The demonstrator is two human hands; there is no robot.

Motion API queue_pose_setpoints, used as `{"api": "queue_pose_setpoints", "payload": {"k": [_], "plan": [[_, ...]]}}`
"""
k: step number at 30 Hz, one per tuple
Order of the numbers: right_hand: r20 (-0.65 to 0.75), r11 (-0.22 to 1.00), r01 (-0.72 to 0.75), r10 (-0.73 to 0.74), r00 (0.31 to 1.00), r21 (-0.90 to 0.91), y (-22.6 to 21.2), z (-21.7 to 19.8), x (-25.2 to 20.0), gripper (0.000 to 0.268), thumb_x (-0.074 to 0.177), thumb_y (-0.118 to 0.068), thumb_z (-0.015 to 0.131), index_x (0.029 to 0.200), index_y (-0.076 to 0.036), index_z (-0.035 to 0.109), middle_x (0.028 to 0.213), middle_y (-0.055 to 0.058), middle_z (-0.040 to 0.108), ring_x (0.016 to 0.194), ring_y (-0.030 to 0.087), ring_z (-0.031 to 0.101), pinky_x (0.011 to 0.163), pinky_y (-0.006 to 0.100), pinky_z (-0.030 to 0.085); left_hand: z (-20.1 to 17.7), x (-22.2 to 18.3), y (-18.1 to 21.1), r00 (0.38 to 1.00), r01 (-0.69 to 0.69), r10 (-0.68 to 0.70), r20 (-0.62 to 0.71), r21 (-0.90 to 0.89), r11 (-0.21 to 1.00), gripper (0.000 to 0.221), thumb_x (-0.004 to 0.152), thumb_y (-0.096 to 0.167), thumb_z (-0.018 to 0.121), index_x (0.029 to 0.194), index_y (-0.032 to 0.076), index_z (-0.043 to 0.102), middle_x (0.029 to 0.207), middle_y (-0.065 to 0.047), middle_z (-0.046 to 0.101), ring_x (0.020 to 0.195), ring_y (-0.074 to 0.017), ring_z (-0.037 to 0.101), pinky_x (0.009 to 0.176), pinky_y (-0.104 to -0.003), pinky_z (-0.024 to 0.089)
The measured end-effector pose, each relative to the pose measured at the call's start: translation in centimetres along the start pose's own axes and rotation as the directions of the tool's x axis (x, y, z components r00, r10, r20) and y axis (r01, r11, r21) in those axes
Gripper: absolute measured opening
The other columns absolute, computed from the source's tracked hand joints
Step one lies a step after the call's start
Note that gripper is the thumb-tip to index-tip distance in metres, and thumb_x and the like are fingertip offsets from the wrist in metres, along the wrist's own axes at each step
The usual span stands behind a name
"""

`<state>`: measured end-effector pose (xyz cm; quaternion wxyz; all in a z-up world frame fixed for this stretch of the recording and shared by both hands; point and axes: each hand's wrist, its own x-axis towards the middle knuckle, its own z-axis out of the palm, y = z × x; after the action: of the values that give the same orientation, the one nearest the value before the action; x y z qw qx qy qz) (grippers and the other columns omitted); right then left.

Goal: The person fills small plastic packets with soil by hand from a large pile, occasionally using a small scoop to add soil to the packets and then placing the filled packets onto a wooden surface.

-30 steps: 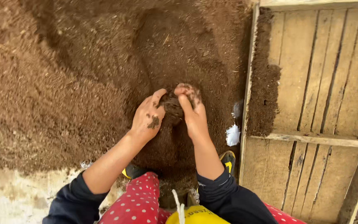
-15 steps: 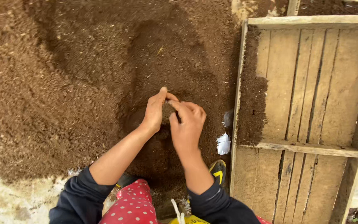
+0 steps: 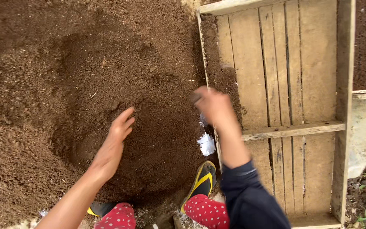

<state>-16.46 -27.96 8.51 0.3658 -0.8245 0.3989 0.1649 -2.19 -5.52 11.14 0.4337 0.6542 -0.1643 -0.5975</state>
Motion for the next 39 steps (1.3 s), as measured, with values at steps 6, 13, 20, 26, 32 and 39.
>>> {"api": "queue_pose_setpoints", "payload": {"k": [6,13,20,26,32,39], "plan": [[-0.335,0.972,-0.137,0.065,0.940,-0.193,17.2,-7.1,15.7,0.032,0.088,0.000,0.057,0.119,-0.009,0.062,0.105,0.019,0.064,0.080,0.026,0.065,0.058,0.034,0.059,-2.3,-2.9,-4.2,0.913,-0.373,0.340,-0.225,-0.126,0.919,0.063,0.092,0.053,0.025,0.129,0.004,0.040,0.149,-0.017,0.030,0.136,-0.0290,0.034,0.110,-0.044,0.028],[-0.017,0.727,-0.026,0.020,1.000,-0.686,16.9,-3.3,16.1,0.035,0.083,-0.004,0.041,0.114,0.005,0.053,0.107,0.021,0.055,0.094,0.037,0.054,0.083,0.052,0.025,-3.3,-5.8,-7.2,0.905,-0.260,0.153,-0.397,-0.232,0.937,0.063,0.090,0.054,0.032,0.118,0.000,0.048,0.142,-0.019,0.043,0.120,-0.0354,0.054,0.103,-0.045,0.042],[-0.454,0.813,0.024,-0.350,0.819,-0.582,11.2,2.7,5.2,0.061,0.077,0.011,0.057,0.135,-0.006,0.042,0.135,0.013,0.049,0.117,0.029,0.049,0.101,0.053,0.026,-3.5,-7.0,-10.4,0.890,-0.381,0.272,-0.366,-0.270,0.884,0.066,0.095,0.061,0.030,0.118,0.002,0.050,0.141,-0.021,0.044,0.122,-0.0366,0.054,0.103,-0.045,0.045],[-0.409,0.834,-0.378,0.206,0.889,-0.401,20.4,20.3,4.4,0.061,0.090,-0.017,0.053,0.141,-0.002,0.024,0.108,0.021,0.055,0.084,0.035,0.058,0.059,0.043,0.051,-1.5,-9.9,-9.9,0.856,-0.421,0.363,-0.369,-0.089,0.903,0.078,0.093,0.069,0.022,0.113,0.001,0.054,0.136,-0.018,0.046,0.119,-0.0272,0.054,0.100,-0.037,0.044],[-0.543,0.996,-0.043,0.077,0.836,0.075,13.2,16.8,-1.0,0.033,0.090,0.006,0.052,0.121,-0.001,0.042,0.099,0.021,0.060,0.090,0.036,0.064,0.071,0.050,0.056,0.5,-10.4,-10.4,0.783,-0.603,0.570,-0.251,-0.081,0.793,0.082,0.092,0.061,0.013,0.116,-0.003,0.057,0.126,-0.019,0.049,0.119,-0.0269,0.050,0.098,-0.036,0.041],[-0.117,0.795,0.157,-0.109,0.987,0.586,1.6,11.8,-7.4,0.055,0.081,0.004,0.061,0.129,-0.006,0.036,0.092,0.008,0.061,0.082,0.013,0.057,0.075,0.025,0.051,0.0,-6.2,-6.5,0.788,-0.615,0.602,0.125,0.145,0.775,0.052,0.094,0.024,0.047,0.139,0.000,0.033,0.134,-0.025,0.036,0.129,-0.0444,0.033,0.106,-0.057,0.025]]}}
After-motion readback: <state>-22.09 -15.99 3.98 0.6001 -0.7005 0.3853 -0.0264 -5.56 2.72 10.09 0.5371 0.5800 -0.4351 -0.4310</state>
